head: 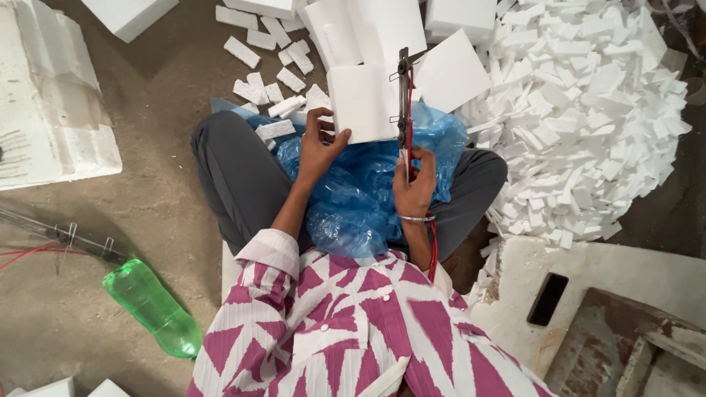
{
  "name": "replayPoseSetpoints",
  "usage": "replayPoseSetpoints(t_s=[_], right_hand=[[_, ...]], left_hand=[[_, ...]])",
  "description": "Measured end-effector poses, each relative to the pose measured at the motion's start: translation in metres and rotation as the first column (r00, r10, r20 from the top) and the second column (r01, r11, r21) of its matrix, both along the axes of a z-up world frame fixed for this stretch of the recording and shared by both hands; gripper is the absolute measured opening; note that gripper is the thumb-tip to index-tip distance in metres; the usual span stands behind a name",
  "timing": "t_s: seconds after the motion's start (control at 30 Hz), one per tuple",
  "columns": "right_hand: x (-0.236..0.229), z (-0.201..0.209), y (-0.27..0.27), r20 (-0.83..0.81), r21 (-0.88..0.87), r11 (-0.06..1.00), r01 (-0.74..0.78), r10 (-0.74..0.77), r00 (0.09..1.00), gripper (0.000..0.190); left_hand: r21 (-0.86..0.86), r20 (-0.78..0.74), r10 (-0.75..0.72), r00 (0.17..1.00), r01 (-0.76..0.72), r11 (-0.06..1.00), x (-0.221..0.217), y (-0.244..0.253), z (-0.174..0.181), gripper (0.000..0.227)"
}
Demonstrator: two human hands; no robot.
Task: The person sits cross-legged on the floor and uses a heated wire cutter to slice rectangular white foam blocks into smaller pieces. The person repeatedly picks up a foam block, cuts it with the wire tool, and places the cut pieces aside on the floor.
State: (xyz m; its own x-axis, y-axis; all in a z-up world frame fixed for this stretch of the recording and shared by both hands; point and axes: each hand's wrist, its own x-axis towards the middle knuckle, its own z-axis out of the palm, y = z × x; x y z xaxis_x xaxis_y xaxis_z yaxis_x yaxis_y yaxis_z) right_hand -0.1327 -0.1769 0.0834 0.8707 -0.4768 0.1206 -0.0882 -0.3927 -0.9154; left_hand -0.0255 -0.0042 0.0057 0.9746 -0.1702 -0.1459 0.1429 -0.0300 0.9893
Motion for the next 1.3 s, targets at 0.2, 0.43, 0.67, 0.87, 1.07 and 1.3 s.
replayPoseSetpoints(t_s=[0.2,0.43,0.67,0.87,1.07,1.3], right_hand=[[-0.003,-0.006,0.0,0.025,-0.187,0.982,0.024,-0.02,0.999,0.019],[0.001,-0.023,0.003,-0.023,-0.369,0.929,0.018,-0.028,0.999,0.02],[0.002,-0.033,0.004,-0.069,-0.396,0.918,0.017,-0.048,0.996,0.02],[0.002,-0.035,0.002,-0.059,-0.412,0.911,0.006,-0.033,0.998,0.021],[0.001,-0.037,0.008,-0.053,-0.35,0.937,-0.023,0.005,0.999,0.02],[0.001,-0.039,0.018,-0.016,-0.375,0.926,-0.053,0.051,0.999,0.024]], left_hand=[[0.012,0.021,-0.009,1.0,0.009,1.0,0.001,-0.001,-0.003,0.057],[0.012,0.032,-0.001,0.999,0.0,1.0,0.0,-0.001,-0.009,0.065],[-0.153,-0.118,-0.062,0.991,0.044,0.987,-0.002,0.012,-0.014,0.061],[-0.185,-0.14,-0.128,0.982,0.101,0.978,0.001,0.019,-0.009,0.066],[-0.154,-0.16,-0.107,0.981,0.082,0.985,0.001,0.017,0.0,0.065],[-0.161,-0.149,-0.111,0.983,0.087,0.983,0.003,0.018,0.0,0.063]])
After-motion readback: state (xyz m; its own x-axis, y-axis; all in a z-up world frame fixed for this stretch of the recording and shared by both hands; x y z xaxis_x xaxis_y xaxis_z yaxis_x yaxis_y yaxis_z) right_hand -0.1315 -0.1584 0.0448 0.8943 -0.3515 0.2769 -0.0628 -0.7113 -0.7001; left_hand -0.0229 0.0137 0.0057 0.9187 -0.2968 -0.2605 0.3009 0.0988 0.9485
